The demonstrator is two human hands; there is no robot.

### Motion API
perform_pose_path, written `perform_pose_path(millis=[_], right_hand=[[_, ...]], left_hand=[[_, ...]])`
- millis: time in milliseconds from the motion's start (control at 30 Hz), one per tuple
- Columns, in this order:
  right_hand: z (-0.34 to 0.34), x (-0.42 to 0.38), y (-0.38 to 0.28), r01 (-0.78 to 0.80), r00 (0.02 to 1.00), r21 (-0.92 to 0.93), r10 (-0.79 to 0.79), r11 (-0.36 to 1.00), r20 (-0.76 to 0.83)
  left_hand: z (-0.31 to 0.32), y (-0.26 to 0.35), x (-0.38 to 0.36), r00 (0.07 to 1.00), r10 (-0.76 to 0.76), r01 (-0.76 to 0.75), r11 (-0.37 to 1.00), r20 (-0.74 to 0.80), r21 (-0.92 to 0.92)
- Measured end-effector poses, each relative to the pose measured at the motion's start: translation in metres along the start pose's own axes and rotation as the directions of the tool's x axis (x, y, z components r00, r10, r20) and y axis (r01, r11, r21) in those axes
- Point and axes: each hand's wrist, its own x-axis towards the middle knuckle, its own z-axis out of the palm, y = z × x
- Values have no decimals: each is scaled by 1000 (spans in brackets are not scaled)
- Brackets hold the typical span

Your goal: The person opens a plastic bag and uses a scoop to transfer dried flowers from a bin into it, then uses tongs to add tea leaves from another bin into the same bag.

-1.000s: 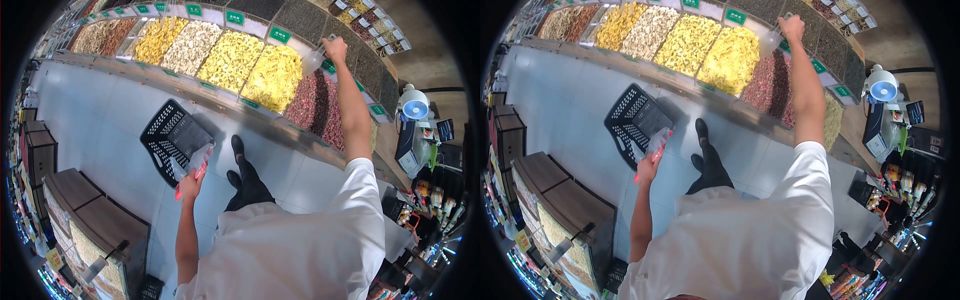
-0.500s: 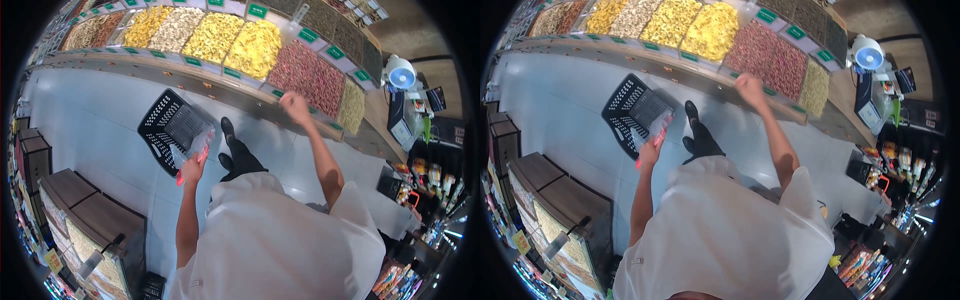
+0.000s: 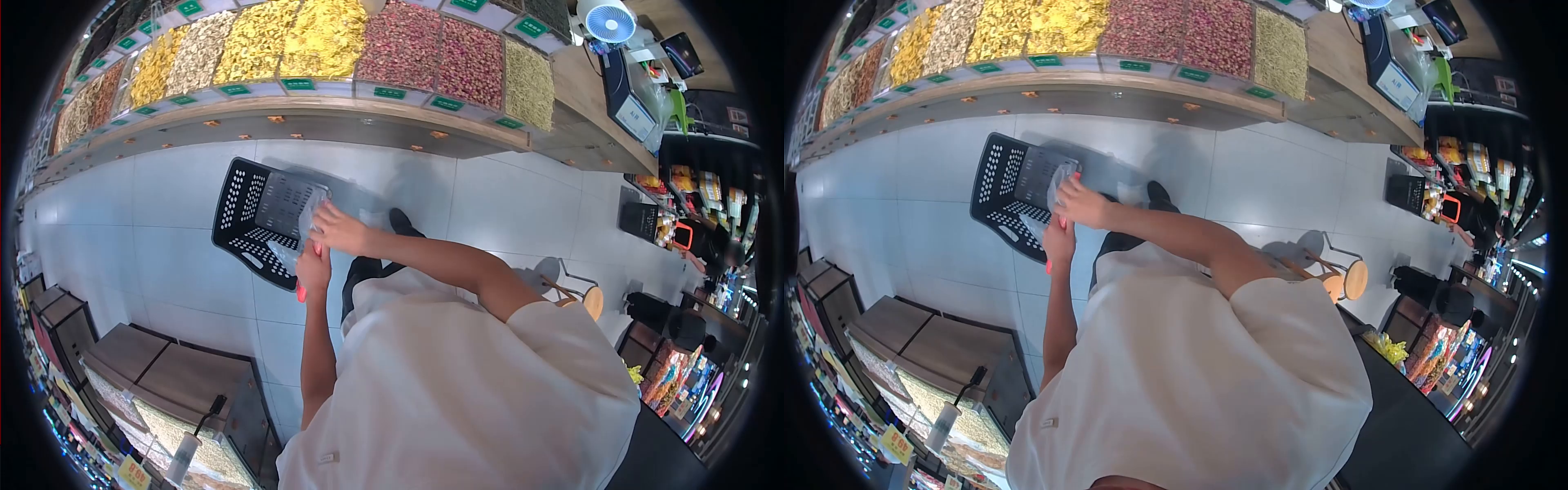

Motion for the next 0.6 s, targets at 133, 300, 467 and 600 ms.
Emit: perform_pose_path(millis=[133,300,467,600], right_hand=[[15,-20,-10,21,954,63,-39,998,296],[42,-48,-13,-34,972,14,29,999,231],[51,-80,-26,-152,978,105,135,983,159],[25,-92,-34,-202,966,119,178,972,185]], left_hand=[[4,4,-26,995,77,-70,991,59,-115],[31,-1,-59,993,-97,87,985,63,147],[52,10,-74,998,-64,61,993,20,104],[68,3,-79,998,-60,59,998,19,33]])
